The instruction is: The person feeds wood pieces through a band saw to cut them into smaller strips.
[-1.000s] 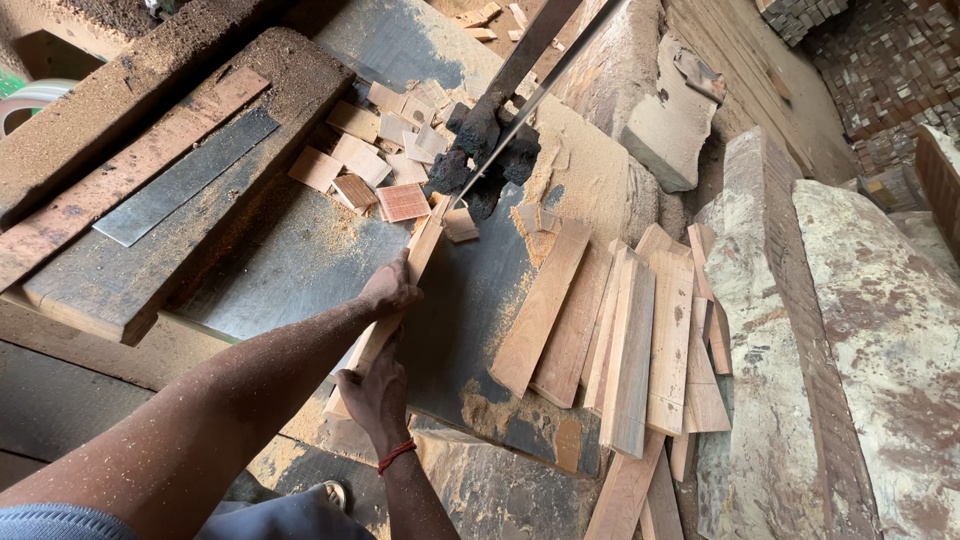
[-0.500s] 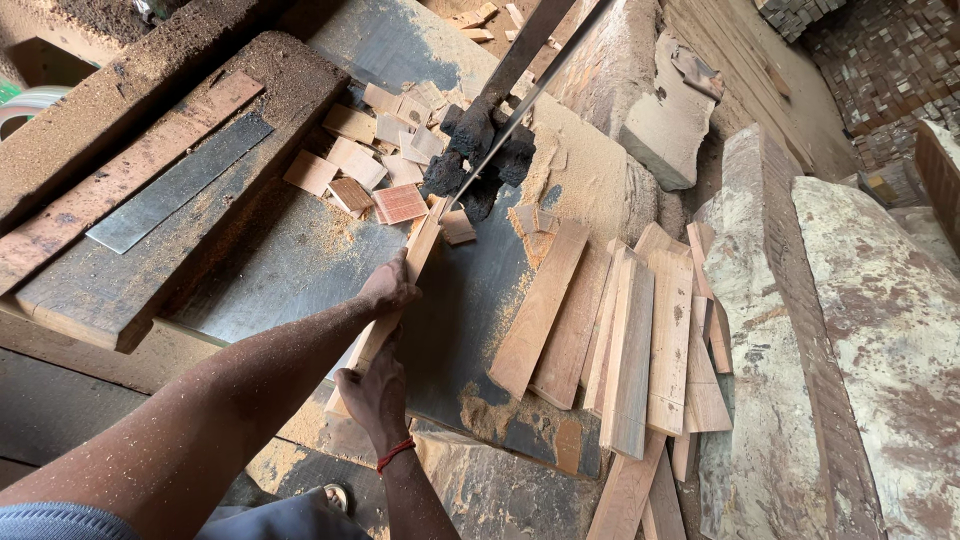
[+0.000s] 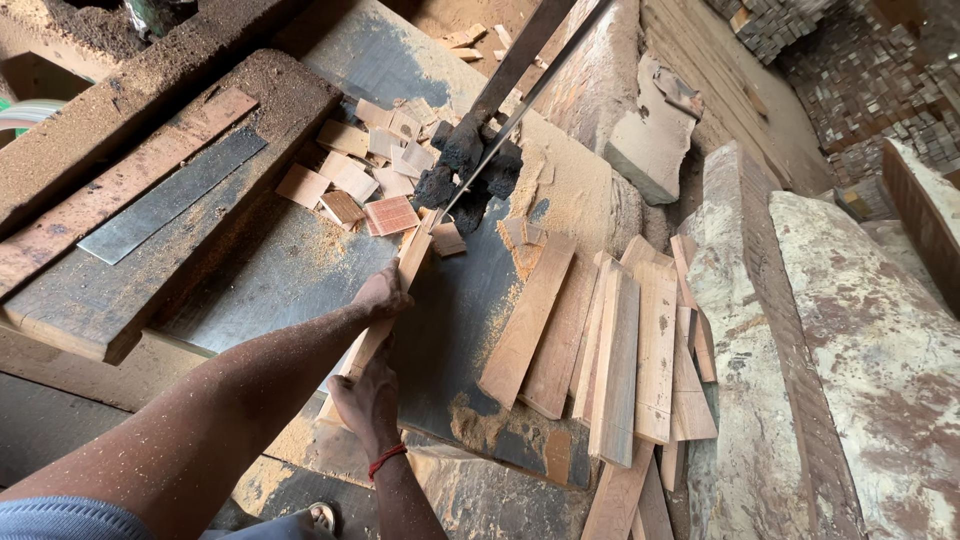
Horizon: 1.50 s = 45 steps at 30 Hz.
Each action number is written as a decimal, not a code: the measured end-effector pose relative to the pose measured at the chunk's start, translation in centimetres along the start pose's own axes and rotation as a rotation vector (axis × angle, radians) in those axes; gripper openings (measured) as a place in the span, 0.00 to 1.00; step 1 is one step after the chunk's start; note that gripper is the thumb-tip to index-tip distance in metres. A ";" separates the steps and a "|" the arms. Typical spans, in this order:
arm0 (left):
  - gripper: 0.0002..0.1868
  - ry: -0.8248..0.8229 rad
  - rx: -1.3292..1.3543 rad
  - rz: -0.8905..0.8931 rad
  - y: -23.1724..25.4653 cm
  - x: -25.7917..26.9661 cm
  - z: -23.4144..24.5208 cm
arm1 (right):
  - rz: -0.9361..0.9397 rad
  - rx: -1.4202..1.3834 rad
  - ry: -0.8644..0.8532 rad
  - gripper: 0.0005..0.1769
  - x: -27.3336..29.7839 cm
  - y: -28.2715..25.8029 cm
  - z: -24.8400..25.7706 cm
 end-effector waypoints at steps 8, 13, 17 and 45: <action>0.56 -0.004 0.045 -0.018 -0.6 2.3 -0.1 | 0.056 0.035 -0.075 0.46 1.3 1.0 -1.3; 0.56 0.007 0.052 -0.034 -0.5 3.9 0.1 | -0.038 -0.001 -0.060 0.55 3.0 0.9 -1.5; 0.56 -0.004 0.032 -0.030 -0.5 5.6 0.3 | -0.034 0.076 -0.074 0.59 4.0 2.0 -2.5; 0.20 -0.387 -1.205 -0.316 2.6 14.6 -4.3 | 0.078 0.047 0.141 0.36 16.3 -0.1 5.0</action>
Point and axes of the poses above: each hand's wrist, its own x-axis away from the middle knuckle, its own z-axis out of the back of the hand, y = z × x, the point moved 6 cm from there along -x, towards the middle knuckle, and after that the axes turned 7 degrees about z, right-handed, at the moved point
